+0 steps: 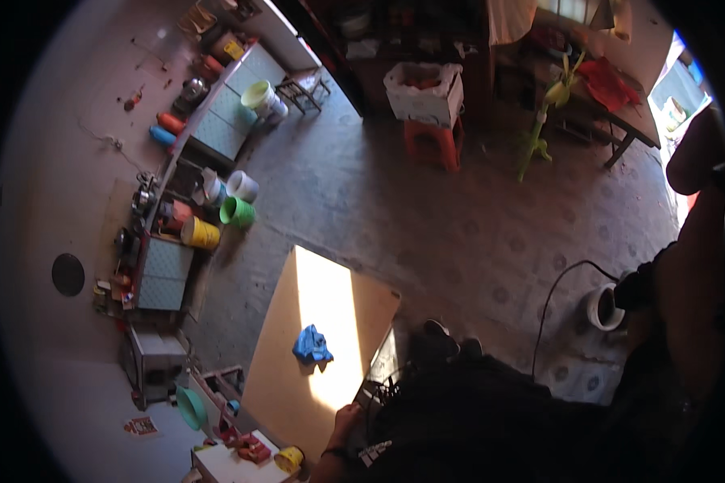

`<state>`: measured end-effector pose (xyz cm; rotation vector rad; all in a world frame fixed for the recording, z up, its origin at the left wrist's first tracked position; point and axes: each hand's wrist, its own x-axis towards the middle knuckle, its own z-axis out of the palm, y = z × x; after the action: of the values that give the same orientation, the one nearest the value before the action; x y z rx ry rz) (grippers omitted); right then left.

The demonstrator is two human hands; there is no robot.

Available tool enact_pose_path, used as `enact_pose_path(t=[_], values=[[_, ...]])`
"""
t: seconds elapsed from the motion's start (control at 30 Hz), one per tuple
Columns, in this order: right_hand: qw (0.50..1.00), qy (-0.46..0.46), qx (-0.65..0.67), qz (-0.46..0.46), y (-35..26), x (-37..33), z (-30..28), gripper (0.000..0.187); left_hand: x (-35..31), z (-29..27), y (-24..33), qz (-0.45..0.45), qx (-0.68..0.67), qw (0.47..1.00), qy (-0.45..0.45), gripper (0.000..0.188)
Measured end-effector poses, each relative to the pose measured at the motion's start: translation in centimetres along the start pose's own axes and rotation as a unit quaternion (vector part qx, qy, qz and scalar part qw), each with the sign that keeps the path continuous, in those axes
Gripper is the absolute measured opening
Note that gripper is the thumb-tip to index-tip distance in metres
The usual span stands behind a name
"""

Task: The person wipes a large wooden table surface with a blue cloth, moving a yellow tub and a red utensil basket aside to reach the edges. The person repeatedly wipes the tabletop and the adjacent white cabinet side, then returns the items to their original positions.

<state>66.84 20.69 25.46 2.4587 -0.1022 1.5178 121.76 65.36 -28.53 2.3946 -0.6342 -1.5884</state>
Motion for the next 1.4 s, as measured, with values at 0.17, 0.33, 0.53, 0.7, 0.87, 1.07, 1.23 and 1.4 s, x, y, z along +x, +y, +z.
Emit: enact_pose_path(t=[0.17, 0.33, 0.53, 0.7, 0.87, 1.07, 1.23, 1.4], values=[[0.994, -0.036, -0.059, -0.083, 9.2, -0.6, 2.2, 0.052, 7.7, -0.3, 9.1, 0.040, -0.014, 0.999, -0.009, 0.031], [0.995, -0.055, -0.043, -0.071, 19.2, 1.2, 7.0, 0.052, 12.4, 0.1, 12.2, 0.054, -0.025, 0.998, -0.019, 0.026], [0.993, -0.054, -0.013, -0.108, 27.9, 5.2, 11.7, 0.052, 25.2, -5.8, 31.3, 0.139, -0.077, 0.987, -0.026, 0.036], [0.996, -0.023, 0.042, -0.069, 36.9, 6.1, 19.3, 0.052, 26.4, -10.0, 44.1, 0.068, -0.207, 0.975, 0.051, 0.042], [0.980, 0.027, 0.118, 0.161, 48.1, 2.0, 31.3, 0.052, 32.8, -11.3, 46.0, -0.035, -0.257, 0.963, 0.070, 0.047], [0.785, -0.081, 0.293, 0.540, 59.7, -7.3, 52.9, 0.038, 33.8, -10.6, 42.3, -0.176, -0.343, 0.921, 0.055, 0.033], [0.613, -0.268, 0.357, 0.652, 67.0, -11.6, 70.0, 0.039, 32.5, -11.1, 50.1, -0.183, -0.404, 0.890, 0.105, 0.029], [0.661, -0.357, 0.374, 0.544, 73.7, -15.8, 86.6, 0.036, 40.2, -17.6, 60.7, -0.178, -0.421, 0.883, 0.105, 0.026]])
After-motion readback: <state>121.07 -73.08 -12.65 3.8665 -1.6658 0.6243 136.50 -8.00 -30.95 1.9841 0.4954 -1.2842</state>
